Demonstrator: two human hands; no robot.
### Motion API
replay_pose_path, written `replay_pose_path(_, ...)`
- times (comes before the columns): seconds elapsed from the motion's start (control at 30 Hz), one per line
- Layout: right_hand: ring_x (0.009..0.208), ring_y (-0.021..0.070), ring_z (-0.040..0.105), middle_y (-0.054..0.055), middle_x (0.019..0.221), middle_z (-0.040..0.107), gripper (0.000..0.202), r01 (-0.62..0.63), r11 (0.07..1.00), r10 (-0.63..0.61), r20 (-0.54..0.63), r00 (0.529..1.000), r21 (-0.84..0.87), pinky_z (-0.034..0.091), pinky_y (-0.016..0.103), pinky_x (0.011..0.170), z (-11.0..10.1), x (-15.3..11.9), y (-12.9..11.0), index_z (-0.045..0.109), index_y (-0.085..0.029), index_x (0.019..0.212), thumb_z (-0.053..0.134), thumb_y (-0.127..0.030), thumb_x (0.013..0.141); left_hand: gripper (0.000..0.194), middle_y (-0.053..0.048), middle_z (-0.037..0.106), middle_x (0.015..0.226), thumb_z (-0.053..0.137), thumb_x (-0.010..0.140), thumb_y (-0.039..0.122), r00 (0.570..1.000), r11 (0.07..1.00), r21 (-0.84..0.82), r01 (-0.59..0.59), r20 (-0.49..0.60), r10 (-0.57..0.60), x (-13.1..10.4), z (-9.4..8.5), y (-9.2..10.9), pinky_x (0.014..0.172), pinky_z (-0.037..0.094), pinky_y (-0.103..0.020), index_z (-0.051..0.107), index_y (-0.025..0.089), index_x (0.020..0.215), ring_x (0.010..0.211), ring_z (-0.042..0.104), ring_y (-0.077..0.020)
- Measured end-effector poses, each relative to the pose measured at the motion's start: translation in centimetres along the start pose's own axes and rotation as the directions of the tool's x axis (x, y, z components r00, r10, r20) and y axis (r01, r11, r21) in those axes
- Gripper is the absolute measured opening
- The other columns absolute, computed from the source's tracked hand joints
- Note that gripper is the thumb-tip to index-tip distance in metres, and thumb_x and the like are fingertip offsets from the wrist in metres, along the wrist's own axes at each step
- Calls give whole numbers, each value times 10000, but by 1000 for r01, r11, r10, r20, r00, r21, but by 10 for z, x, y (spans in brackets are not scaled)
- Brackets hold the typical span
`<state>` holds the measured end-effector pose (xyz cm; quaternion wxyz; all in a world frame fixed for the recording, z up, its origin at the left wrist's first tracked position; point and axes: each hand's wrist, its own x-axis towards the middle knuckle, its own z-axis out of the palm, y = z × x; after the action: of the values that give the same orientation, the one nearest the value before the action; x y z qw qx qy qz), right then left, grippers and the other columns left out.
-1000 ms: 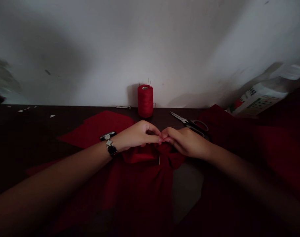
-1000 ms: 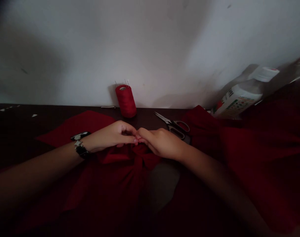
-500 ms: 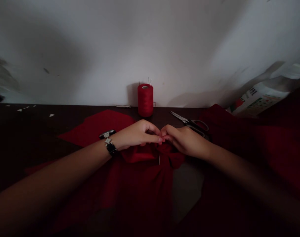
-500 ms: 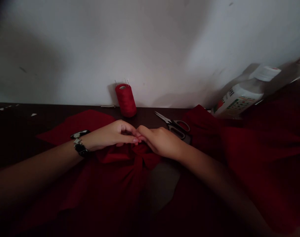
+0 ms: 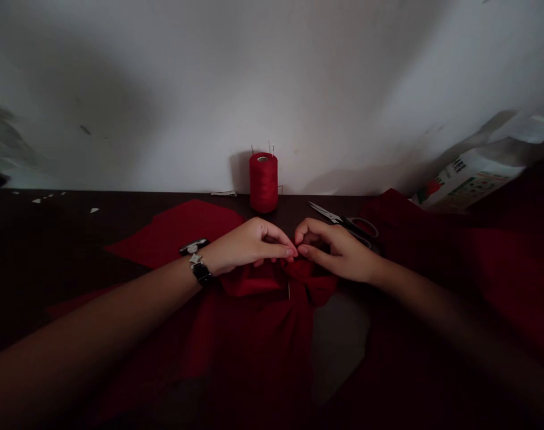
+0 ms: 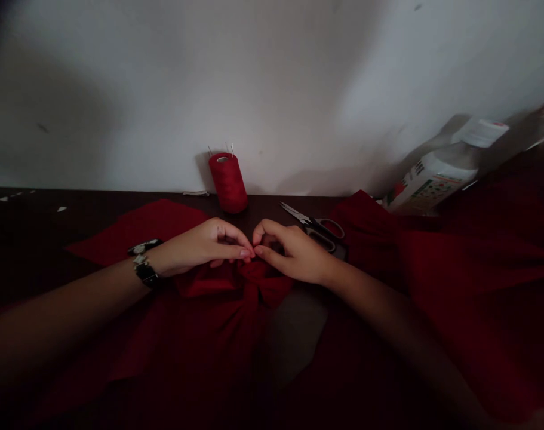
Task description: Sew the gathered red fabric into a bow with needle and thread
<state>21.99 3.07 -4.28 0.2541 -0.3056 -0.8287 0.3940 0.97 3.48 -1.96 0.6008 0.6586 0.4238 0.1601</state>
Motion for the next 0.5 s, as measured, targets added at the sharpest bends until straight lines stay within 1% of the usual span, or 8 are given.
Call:
replay_pose_path(0.13, 623, 101, 551, 5, 721, 612, 83, -45, 999, 45, -21, 999, 20, 422, 217, 582, 1, 1, -2, 551, -160, 870, 545, -243, 875, 171, 10, 608, 618, 672, 783, 292, 1000, 1000, 12, 7, -17, -6, 0, 0, -1, 404, 292, -150, 726, 130, 787, 456, 396, -38)
replay_pose_path(0.23, 605, 98, 544, 1, 703, 605, 89, -61, 998, 62, -34, 998, 16, 411, 214, 557, 2, 2, -5, 567, -154, 845, 559, -241, 856, 199, 8, 599, 613, 679, 777, 319, 1000, 1000, 21, 7, -26, -7, 0, 0, -3, 403, 291, -153, 730, 128, 800, 456, 405, -41)
replay_pose_path(0.33, 604, 97, 539, -2, 699, 597, 92, -65, 998, 66, -38, 997, 23, 409, 216, 555, 3, 3, -4, 574, -155, 841, 563, -245, 850, 199, 8, 601, 611, 682, 773, 319, 1000, 1000, 25, 2, -29, -1, 0, -1, -3, 398, 279, -154, 729, 128, 795, 443, 399, -37)
replay_pose_path(0.5, 580, 95, 523, -10, 682, 585, 105, -78, 993, 80, -11, 997, 88, 411, 219, 543, 4, 3, -1, 578, -156, 868, 568, -258, 844, 212, 6, 611, 622, 687, 768, 333, 999, 999, 41, -11, -41, 13, 0, -1, -5, 388, 257, -153, 729, 132, 819, 426, 392, -31)
